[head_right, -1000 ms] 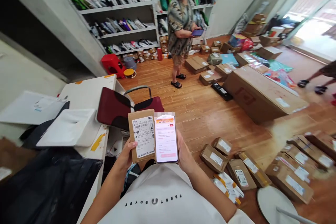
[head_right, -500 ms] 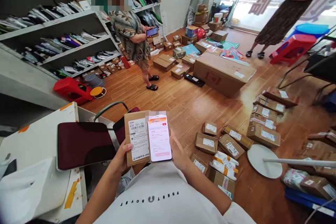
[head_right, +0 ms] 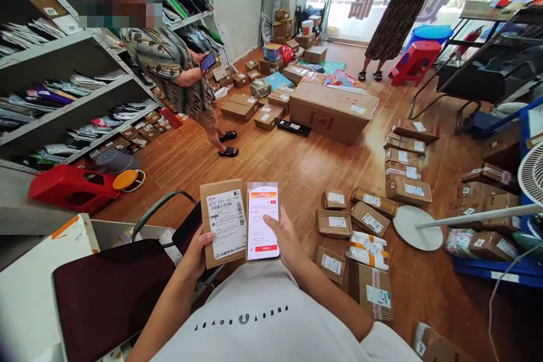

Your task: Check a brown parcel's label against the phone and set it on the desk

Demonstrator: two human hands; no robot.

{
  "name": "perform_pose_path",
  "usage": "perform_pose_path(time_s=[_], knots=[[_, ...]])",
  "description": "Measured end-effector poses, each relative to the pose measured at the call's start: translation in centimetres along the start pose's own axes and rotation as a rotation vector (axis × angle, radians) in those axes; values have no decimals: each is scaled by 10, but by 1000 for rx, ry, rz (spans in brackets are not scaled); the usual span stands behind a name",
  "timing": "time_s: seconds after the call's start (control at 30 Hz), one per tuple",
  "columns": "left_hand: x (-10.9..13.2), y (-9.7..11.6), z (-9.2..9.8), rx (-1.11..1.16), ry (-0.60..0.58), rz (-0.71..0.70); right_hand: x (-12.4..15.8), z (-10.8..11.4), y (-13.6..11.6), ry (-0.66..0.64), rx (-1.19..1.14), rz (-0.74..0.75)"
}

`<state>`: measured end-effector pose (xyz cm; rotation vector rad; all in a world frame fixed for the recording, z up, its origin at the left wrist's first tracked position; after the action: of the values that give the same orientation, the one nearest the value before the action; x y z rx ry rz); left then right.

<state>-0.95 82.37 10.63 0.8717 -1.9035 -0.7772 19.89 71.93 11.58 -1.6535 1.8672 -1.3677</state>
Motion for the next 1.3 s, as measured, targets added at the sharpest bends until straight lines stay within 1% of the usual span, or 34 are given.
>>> perform_pose_path(time_s=[0.07,0.13,0.23,0.3,0.37,0.5,0.7,0.87,1.07,1.3], knots=[[-9,11,1,0,-12,8,-6,-5,-2,-18,-15,-6],[-17,21,1,7,-17,10,-11,-9,-4,-62,-48,-26],[-29,34,1,10,-34,19,-15,-13,-10,-225,-123,-58],[-37,41,1,10,-64,27,-16,-16,-13,-330,-151,-50],[-43,46,2,16,-96,42,-18,-20,-15,-366,-156,-35],[-52,56,1,19,-136,71,-22,-30,-13,-331,-122,-32],[-64,65,2,11,-137,92,-27,-37,-14,-306,-73,31],[-75,65,6,5,-184,114,-32,-33,-12,-288,-39,48],[-85,64,7,-26,-189,123,-39,-27,-11,-304,-8,88],[-96,62,8,-28,-250,163,-42,-23,-15,-258,68,102]])
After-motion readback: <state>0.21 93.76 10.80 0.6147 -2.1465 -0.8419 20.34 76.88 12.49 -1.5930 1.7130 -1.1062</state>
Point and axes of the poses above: each hand's wrist, its own x-axis away from the middle knuckle, its own z-axis out of the back of the hand, y = z × x, the point moved 1 cm from there along -x, towards the middle knuckle, and after that the axes turned 14 degrees about x, right-handed, at the moved point
